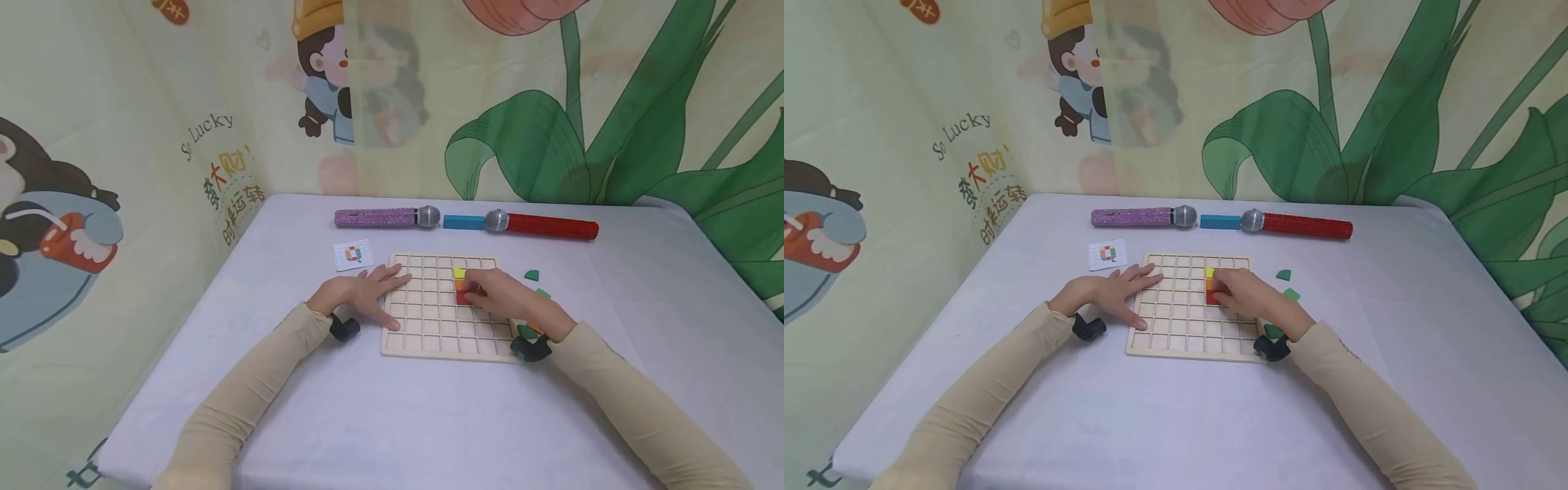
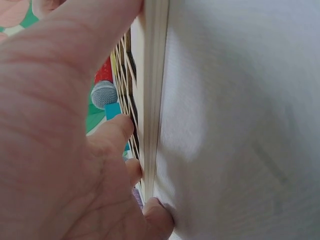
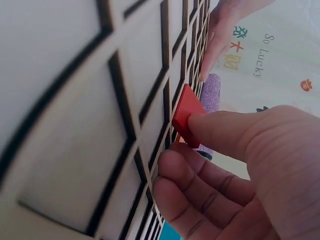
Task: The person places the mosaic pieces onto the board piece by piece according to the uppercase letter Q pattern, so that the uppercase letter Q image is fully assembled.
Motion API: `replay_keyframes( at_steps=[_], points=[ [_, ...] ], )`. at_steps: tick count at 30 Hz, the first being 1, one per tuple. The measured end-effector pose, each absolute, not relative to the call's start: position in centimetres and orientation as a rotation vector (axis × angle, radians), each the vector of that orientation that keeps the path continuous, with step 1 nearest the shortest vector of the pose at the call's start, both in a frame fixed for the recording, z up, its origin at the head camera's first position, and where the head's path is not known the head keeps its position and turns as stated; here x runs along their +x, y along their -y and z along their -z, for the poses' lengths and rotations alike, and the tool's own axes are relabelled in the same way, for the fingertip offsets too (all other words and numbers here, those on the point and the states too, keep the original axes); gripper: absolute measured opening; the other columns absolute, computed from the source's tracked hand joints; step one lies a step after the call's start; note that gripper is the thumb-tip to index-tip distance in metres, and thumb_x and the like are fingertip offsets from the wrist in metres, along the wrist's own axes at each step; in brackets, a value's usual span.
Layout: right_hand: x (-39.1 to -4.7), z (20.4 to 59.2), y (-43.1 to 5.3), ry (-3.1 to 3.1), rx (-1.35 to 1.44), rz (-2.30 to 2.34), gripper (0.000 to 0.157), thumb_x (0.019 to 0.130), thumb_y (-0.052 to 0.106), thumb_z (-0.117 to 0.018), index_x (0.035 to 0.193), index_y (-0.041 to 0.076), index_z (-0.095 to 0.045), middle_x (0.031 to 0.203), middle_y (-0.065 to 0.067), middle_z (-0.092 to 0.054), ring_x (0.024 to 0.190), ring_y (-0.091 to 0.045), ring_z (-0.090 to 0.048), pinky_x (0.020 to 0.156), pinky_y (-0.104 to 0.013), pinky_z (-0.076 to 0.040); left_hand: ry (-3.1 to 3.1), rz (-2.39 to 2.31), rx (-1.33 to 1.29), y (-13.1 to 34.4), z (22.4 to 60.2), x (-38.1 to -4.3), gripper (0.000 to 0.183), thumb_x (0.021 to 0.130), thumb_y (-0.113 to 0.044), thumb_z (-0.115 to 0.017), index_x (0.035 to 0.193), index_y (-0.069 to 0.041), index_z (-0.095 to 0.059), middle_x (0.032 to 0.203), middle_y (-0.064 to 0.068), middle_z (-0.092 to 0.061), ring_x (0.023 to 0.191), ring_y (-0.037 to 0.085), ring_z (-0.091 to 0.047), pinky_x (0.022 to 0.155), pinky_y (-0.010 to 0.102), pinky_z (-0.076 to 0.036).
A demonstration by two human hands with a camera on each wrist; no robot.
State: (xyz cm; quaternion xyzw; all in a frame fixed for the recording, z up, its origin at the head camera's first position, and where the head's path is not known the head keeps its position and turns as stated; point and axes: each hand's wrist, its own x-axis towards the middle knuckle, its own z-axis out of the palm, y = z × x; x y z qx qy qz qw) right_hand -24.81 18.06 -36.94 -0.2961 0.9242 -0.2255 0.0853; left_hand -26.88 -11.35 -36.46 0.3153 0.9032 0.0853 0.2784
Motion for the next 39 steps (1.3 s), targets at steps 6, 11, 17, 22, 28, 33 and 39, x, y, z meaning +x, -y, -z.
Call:
replay_keyframes(
  at_steps=[6,11,17,22,28,33,39],
  points=[
    [-24.9,37.0,-18.2,-2.766,-0.851,0.643,0.009,0.092,0.010,-0.067,0.100,0.011,-0.063,0.089,0.000,-0.064,0.080,-0.017,-0.055,0.073,-0.027,-0.051,-2.416,-0.225,0.855,11.2,36.6,-27.0,0.104,0.085,-0.056,-0.067,0.159,-0.025,-0.001,0.165,0.004,0.012,0.150,0.033,0.012,0.121,0.053,0.005],
    [-25.0,37.1,-18.3,-2.780,-0.849,0.592,0.011,0.092,0.011,-0.068,0.103,0.010,-0.067,0.088,-0.001,-0.063,0.081,-0.017,-0.053,0.071,-0.027,-0.048,-2.415,-0.233,0.848,11.2,36.5,-27.0,0.104,0.084,-0.055,-0.068,0.159,-0.025,-0.002,0.165,0.004,0.012,0.150,0.032,0.013,0.121,0.053,0.005],
    [-25.0,37.2,-18.3,-2.797,-0.877,0.547,0.014,0.091,0.012,-0.068,0.105,0.008,-0.072,0.092,-0.001,-0.065,0.084,-0.017,-0.053,0.075,-0.029,-0.048,-2.417,-0.226,0.842,11.2,36.7,-27.1,0.104,0.085,-0.057,-0.067,0.158,-0.026,-0.001,0.165,0.003,0.013,0.150,0.031,0.013,0.122,0.052,0.005],
    [-25.1,37.2,-18.5,-2.781,-0.911,0.606,0.014,0.089,0.010,-0.071,0.103,0.008,-0.074,0.093,-0.001,-0.070,0.083,-0.017,-0.057,0.078,-0.031,-0.053,-2.419,-0.223,0.837,11.2,36.7,-27.2,0.104,0.085,-0.057,-0.066,0.158,-0.026,-0.001,0.165,0.003,0.013,0.150,0.031,0.013,0.121,0.052,0.005],
    [-25.5,36.4,-19.6,-2.729,-0.943,0.627,0.014,0.090,0.007,-0.069,0.102,0.008,-0.074,0.098,-0.003,-0.071,0.085,-0.017,-0.059,0.080,-0.032,-0.055,-2.421,-0.224,0.837,11.1,36.6,-27.1,0.103,0.085,-0.056,-0.067,0.158,-0.026,-0.001,0.165,0.004,0.012,0.150,0.032,0.013,0.121,0.052,0.005],
    [-25.9,35.0,-21.6,-2.812,-0.852,0.597,0.017,0.090,0.004,-0.067,0.107,0.004,-0.072,0.101,-0.008,-0.071,0.086,-0.020,-0.060,0.080,-0.036,-0.056,-2.424,-0.222,0.840,11.1,36.6,-27.1,0.103,0.085,-0.056,-0.066,0.158,-0.026,-0.001,0.165,0.004,0.013,0.150,0.032,0.013,0.121,0.053,0.005],
    [-26.2,33.2,-24.1,-2.884,-0.698,0.511,0.025,0.088,-0.001,-0.067,0.114,-0.001,-0.069,0.106,-0.016,-0.069,0.092,-0.027,-0.061,0.083,-0.042,-0.057,-2.414,-0.223,0.833,11.2,36.6,-27.2,0.104,0.085,-0.057,-0.066,0.158,-0.026,0.000,0.165,0.003,0.013,0.150,0.032,0.014,0.121,0.052,0.005]
  ],
)
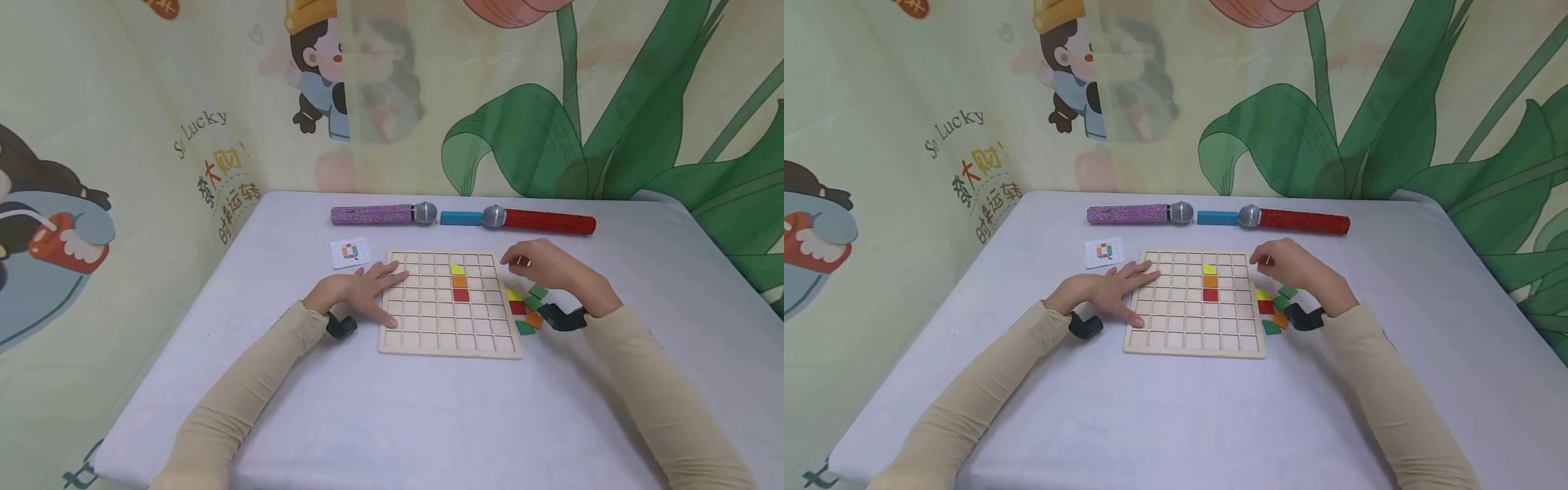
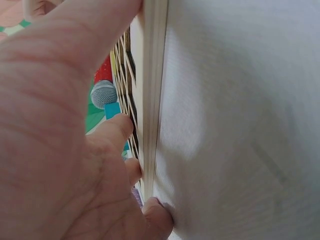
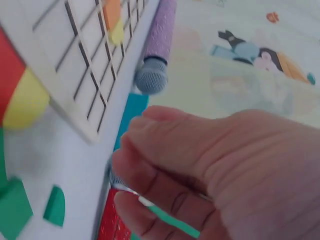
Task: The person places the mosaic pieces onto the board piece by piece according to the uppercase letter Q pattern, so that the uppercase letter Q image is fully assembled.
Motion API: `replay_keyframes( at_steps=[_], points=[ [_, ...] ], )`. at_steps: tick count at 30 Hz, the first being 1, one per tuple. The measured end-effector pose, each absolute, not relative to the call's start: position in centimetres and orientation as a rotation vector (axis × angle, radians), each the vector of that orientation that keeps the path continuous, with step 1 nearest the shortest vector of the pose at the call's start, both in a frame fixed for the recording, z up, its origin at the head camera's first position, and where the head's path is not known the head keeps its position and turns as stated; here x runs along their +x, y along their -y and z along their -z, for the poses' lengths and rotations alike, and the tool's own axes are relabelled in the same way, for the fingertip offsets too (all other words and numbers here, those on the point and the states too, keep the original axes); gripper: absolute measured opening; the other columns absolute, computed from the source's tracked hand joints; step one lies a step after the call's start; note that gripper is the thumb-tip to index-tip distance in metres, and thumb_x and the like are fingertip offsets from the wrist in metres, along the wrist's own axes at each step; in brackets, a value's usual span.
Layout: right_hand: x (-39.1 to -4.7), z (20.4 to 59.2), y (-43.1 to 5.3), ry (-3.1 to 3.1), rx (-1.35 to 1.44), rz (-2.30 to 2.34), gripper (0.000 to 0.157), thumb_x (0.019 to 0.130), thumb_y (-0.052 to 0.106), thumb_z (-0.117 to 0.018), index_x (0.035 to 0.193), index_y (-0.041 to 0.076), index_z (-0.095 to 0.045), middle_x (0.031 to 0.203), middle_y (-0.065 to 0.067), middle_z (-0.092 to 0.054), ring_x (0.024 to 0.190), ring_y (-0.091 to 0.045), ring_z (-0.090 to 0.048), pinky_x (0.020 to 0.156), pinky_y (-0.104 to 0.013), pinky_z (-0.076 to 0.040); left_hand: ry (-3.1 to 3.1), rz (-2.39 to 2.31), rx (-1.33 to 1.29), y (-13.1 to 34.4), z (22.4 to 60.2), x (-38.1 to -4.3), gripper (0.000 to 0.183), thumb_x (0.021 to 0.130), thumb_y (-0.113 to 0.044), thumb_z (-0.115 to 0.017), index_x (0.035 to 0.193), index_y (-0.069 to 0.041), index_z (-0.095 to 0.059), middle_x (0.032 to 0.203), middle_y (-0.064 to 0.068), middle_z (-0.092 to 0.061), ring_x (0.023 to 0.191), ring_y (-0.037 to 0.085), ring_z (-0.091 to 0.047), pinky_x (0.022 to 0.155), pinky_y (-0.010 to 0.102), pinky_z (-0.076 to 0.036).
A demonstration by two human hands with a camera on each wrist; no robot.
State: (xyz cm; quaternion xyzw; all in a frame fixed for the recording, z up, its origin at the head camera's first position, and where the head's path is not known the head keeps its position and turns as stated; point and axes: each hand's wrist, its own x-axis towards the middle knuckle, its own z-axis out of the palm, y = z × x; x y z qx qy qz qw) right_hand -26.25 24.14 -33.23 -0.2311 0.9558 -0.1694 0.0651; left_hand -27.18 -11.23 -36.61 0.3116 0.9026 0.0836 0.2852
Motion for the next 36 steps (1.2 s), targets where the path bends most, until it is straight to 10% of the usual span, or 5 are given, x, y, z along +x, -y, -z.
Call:
replay_keyframes(
  at_steps=[12,27,36],
  points=[
    [-27.5,35.1,-26.4,-2.852,-0.449,0.379,0.030,0.085,-0.009,-0.063,0.114,-0.004,-0.067,0.113,-0.024,-0.063,0.105,-0.038,-0.056,0.093,-0.053,-0.051,-2.423,-0.212,0.849,11.4,36.6,-27.1,0.104,0.085,-0.057,-0.066,0.158,-0.026,0.000,0.165,0.004,0.013,0.150,0.033,0.013,0.121,0.053,0.004],
    [-28.0,35.8,-26.2,-2.800,-0.402,0.386,0.036,0.093,0.012,-0.065,0.126,-0.003,-0.059,0.097,-0.016,-0.065,0.082,-0.023,-0.056,0.071,-0.030,-0.055,-2.413,-0.232,0.841,11.2,36.5,-27.0,0.104,0.084,-0.056,-0.067,0.158,-0.026,0.000,0.165,0.004,0.013,0.150,0.032,0.014,0.121,0.052,0.005],
    [-28.0,35.6,-26.9,-2.721,-0.423,0.418,0.034,0.089,0.005,-0.067,0.123,0.000,-0.062,0.102,-0.015,-0.064,0.090,-0.025,-0.057,0.078,-0.037,-0.057,-2.413,-0.233,0.829,11.2,36.6,-27.1,0.104,0.084,-0.057,-0.067,0.158,-0.026,0.000,0.165,0.004,0.013,0.150,0.031,0.014,0.121,0.051,0.006]
  ],
)
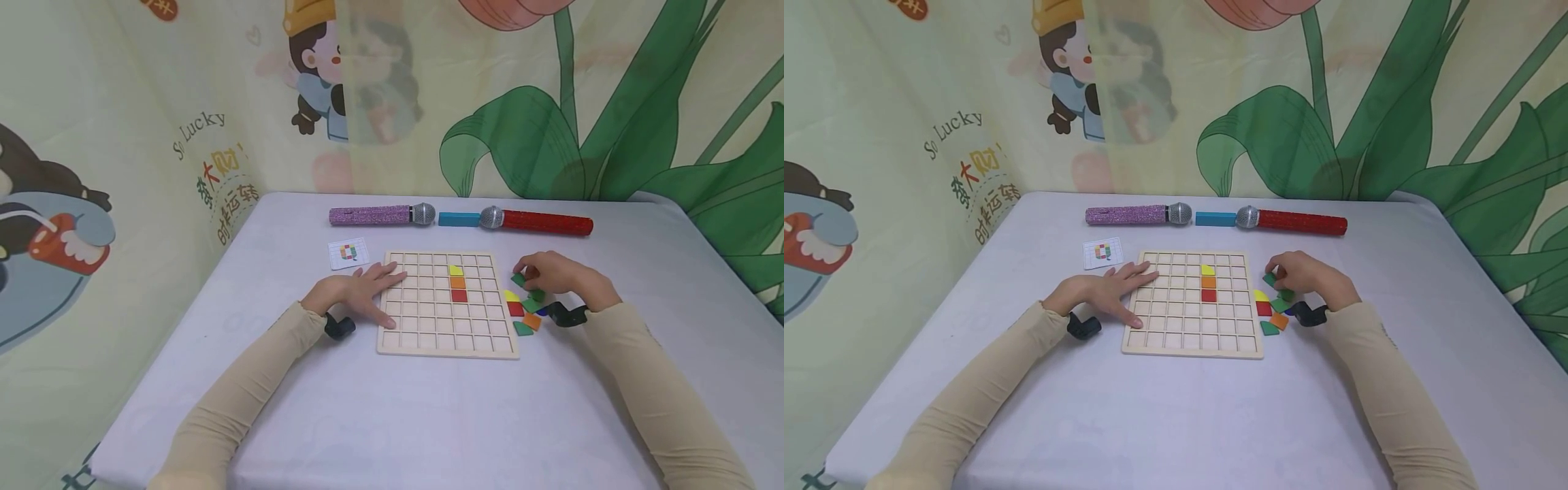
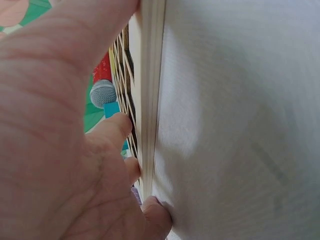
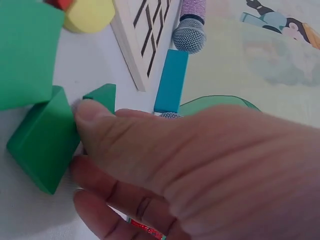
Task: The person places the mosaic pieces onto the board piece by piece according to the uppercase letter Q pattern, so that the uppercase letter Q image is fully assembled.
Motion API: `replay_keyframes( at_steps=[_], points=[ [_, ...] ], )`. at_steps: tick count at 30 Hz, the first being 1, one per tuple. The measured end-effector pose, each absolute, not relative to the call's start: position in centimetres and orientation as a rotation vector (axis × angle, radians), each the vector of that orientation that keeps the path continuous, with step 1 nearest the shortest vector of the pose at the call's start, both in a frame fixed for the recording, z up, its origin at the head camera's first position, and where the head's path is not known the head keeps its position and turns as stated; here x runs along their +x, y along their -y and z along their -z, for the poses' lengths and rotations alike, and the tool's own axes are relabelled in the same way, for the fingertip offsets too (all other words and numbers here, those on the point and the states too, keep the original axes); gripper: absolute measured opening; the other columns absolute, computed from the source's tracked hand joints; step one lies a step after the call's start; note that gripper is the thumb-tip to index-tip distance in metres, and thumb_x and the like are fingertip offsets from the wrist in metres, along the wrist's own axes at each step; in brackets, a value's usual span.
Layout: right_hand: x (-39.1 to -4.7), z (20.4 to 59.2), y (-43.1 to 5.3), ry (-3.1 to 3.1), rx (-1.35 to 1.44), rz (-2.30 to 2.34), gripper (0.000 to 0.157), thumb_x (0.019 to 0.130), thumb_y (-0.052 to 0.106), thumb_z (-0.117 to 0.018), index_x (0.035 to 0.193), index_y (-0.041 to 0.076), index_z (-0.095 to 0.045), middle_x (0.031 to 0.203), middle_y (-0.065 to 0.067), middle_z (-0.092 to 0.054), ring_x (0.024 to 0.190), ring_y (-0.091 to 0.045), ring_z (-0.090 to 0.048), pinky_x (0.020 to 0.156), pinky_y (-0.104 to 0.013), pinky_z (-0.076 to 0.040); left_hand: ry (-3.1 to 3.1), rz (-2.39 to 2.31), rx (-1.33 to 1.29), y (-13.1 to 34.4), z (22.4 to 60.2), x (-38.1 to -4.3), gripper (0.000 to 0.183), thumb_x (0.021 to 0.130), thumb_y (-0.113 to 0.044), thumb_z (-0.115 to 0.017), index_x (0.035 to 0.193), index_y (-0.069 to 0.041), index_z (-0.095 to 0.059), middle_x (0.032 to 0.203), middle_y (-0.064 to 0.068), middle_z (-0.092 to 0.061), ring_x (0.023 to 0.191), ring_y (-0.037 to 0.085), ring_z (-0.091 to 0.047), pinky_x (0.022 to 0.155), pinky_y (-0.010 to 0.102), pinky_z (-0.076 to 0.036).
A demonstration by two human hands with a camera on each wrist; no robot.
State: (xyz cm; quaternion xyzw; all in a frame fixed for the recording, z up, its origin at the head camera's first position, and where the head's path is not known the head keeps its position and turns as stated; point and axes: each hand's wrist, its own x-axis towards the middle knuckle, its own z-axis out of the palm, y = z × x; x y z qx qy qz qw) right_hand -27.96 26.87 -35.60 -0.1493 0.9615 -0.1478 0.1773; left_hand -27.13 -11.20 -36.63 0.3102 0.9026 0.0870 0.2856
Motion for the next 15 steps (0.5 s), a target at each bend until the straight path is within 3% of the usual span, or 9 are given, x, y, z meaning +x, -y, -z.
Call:
replay_keyframes(
  at_steps=[10,15],
  points=[
    [-28.28,35.85,-26.71,-2.745,-0.357,0.431,0.041,0.085,0.024,-0.075,0.116,0.000,-0.064,0.096,-0.012,-0.062,0.089,-0.025,-0.055,0.073,-0.033,-0.055,-2.418,-0.233,0.841,11.29,36.83,-27.26,0.104,0.084,-0.057,-0.066,0.158,-0.026,0.000,0.165,0.004,0.013,0.150,0.032,0.014,0.121,0.052,0.005],
    [-28.47,36.10,-26.58,-2.772,-0.352,0.437,0.039,0.085,0.025,-0.076,0.113,0.000,-0.064,0.096,-0.013,-0.062,0.089,-0.026,-0.055,0.071,-0.031,-0.054,-2.419,-0.232,0.847,11.30,36.82,-27.25,0.104,0.084,-0.057,-0.066,0.158,-0.026,0.000,0.165,0.004,0.013,0.150,0.032,0.013,0.121,0.052,0.005]
  ],
)
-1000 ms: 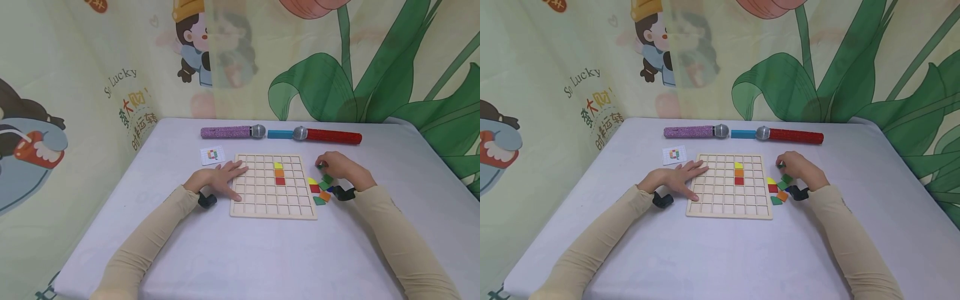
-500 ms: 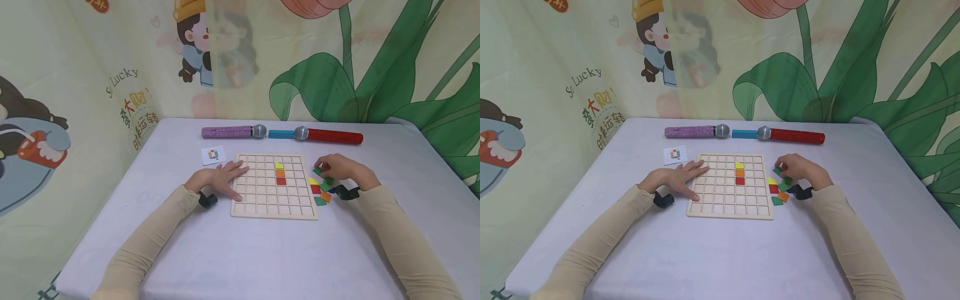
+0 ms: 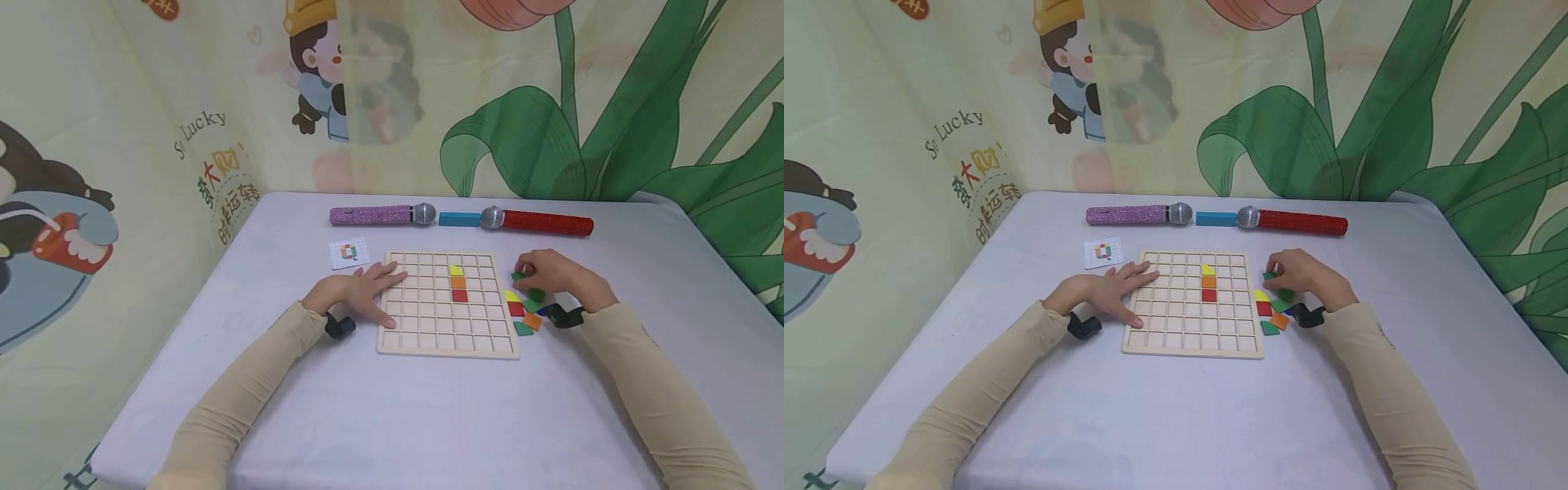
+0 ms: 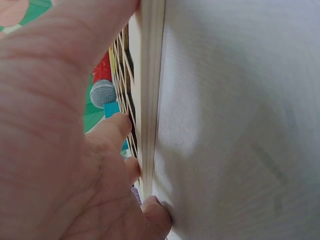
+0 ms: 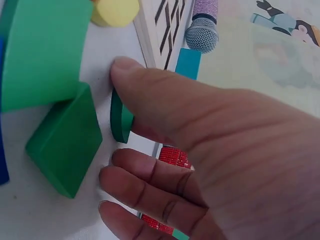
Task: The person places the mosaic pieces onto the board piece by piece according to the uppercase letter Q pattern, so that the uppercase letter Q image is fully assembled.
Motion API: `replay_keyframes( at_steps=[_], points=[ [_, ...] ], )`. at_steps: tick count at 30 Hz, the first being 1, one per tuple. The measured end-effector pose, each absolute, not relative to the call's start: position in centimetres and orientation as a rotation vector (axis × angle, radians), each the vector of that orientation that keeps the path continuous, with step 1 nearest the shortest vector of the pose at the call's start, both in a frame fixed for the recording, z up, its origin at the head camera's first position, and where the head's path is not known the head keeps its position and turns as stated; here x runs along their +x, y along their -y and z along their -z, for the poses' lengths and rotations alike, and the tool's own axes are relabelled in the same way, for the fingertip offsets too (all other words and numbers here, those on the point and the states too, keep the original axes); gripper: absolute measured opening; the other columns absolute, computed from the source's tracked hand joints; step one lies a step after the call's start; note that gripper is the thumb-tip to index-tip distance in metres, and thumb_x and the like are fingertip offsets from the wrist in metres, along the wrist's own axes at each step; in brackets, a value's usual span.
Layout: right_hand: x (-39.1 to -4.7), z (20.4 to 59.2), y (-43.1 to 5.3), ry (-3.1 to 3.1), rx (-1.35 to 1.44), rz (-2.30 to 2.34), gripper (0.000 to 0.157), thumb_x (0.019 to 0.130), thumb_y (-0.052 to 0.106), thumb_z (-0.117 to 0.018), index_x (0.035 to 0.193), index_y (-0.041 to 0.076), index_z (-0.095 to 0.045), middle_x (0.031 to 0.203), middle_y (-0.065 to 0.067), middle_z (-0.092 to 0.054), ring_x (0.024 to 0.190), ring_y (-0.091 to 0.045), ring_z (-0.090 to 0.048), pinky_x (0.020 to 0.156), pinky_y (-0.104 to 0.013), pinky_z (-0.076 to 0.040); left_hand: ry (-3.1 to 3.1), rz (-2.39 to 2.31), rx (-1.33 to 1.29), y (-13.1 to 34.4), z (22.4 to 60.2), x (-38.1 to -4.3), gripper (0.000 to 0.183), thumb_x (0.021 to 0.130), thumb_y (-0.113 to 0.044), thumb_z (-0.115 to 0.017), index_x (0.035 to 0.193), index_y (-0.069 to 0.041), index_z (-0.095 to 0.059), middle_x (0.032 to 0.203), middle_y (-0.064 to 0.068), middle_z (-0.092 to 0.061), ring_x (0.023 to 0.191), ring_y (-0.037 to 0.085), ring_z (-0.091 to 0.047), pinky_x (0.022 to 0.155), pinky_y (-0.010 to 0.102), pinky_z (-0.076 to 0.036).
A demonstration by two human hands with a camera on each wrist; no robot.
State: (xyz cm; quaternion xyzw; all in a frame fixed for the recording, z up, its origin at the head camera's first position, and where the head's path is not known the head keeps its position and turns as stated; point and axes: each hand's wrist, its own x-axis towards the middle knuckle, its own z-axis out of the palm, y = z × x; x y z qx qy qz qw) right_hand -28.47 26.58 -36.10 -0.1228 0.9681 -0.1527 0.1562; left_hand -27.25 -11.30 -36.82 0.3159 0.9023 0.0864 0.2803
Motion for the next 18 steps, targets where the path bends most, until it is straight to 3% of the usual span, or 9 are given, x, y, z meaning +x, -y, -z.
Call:
replay_keyframes(
  at_steps=[18],
  points=[
    [-27.7,35.1,-25.8,-2.804,-0.443,0.428,0.035,0.085,0.025,-0.075,0.110,0.002,-0.067,0.093,-0.009,-0.065,0.085,-0.023,-0.056,0.070,-0.030,-0.054,-2.414,-0.242,0.846,11.4,36.8,-27.3,0.105,0.084,-0.057,-0.067,0.158,-0.026,-0.001,0.165,0.005,0.012,0.150,0.032,0.013,0.121,0.053,0.006]
  ],
)
